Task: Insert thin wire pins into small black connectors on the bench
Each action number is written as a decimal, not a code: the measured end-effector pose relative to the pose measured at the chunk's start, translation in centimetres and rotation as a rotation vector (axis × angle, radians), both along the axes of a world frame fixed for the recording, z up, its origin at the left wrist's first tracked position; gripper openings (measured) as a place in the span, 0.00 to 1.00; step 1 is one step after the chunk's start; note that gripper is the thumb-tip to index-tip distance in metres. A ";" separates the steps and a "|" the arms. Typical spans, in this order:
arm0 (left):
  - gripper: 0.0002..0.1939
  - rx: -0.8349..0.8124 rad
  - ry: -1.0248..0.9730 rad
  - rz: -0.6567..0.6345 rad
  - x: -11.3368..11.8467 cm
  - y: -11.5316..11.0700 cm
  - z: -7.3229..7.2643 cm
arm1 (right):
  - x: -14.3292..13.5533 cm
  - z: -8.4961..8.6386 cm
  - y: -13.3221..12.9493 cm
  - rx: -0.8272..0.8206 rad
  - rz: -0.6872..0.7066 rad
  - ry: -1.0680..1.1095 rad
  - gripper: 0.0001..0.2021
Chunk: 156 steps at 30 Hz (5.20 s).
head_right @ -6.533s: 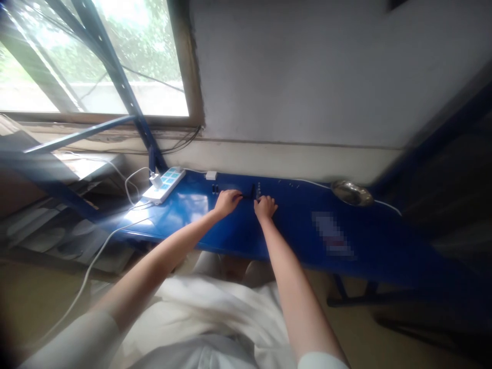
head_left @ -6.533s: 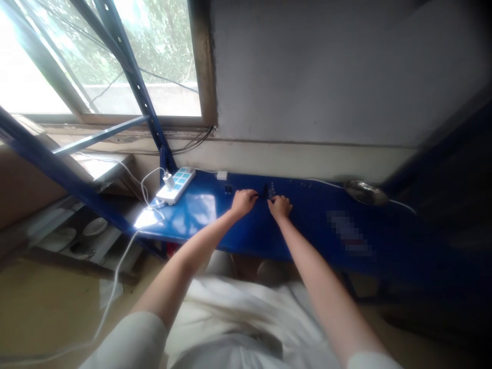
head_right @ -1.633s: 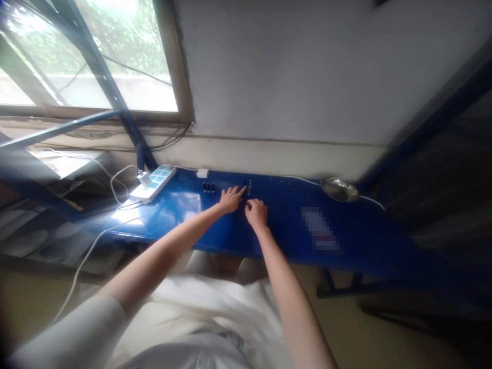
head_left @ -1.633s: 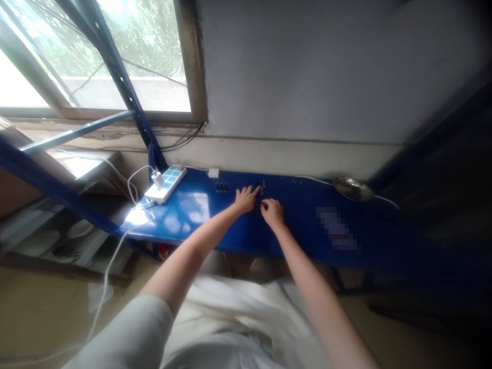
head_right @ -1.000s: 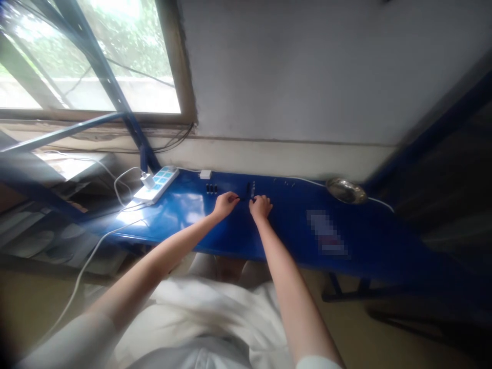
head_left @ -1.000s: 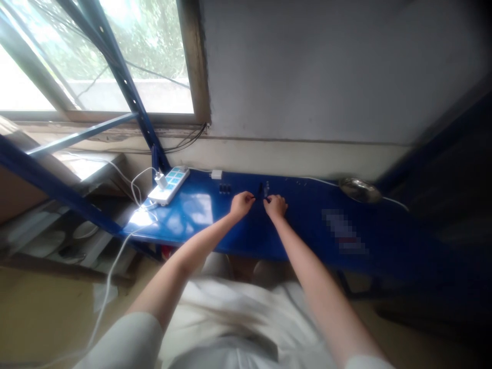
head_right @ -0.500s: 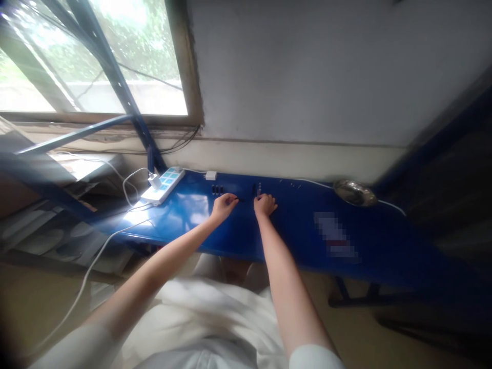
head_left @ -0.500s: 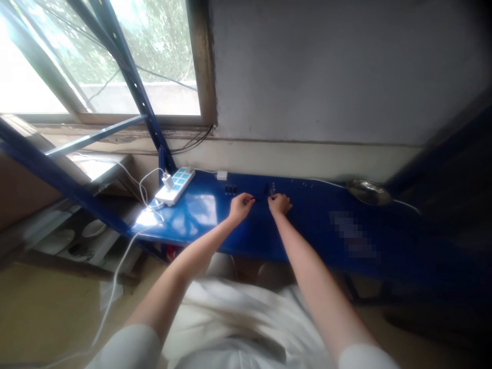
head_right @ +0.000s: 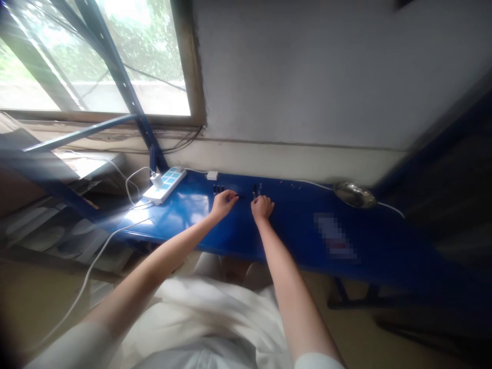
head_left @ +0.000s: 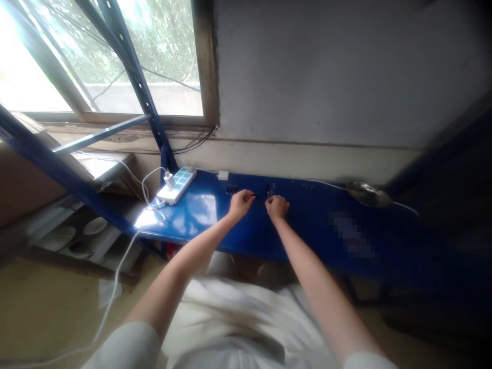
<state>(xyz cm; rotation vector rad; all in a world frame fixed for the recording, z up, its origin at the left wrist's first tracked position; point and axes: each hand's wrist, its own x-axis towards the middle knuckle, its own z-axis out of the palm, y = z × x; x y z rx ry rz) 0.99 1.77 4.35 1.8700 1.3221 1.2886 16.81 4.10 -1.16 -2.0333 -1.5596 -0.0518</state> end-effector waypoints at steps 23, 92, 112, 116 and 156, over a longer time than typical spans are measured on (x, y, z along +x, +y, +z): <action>0.07 0.190 0.254 -0.092 -0.3 0.7 1.0 | -1.3 2.3 -3.7 0.119 0.250 -0.195 0.10; 0.12 -0.091 0.977 -0.025 -2.8 8.3 3.4 | -0.9 -0.5 -5.7 0.519 0.320 0.035 0.09; 0.19 0.021 0.901 -0.082 -1.0 7.3 3.8 | -0.8 -0.4 -5.8 0.528 0.311 0.063 0.09; 0.30 0.077 0.962 -0.232 1.6 5.6 3.4 | -0.8 -0.3 -5.8 0.539 0.305 0.067 0.08; 0.07 -0.057 -0.119 0.162 0.4 -2.9 -3.4 | 1.1 -1.0 -2.4 0.275 0.001 0.338 0.09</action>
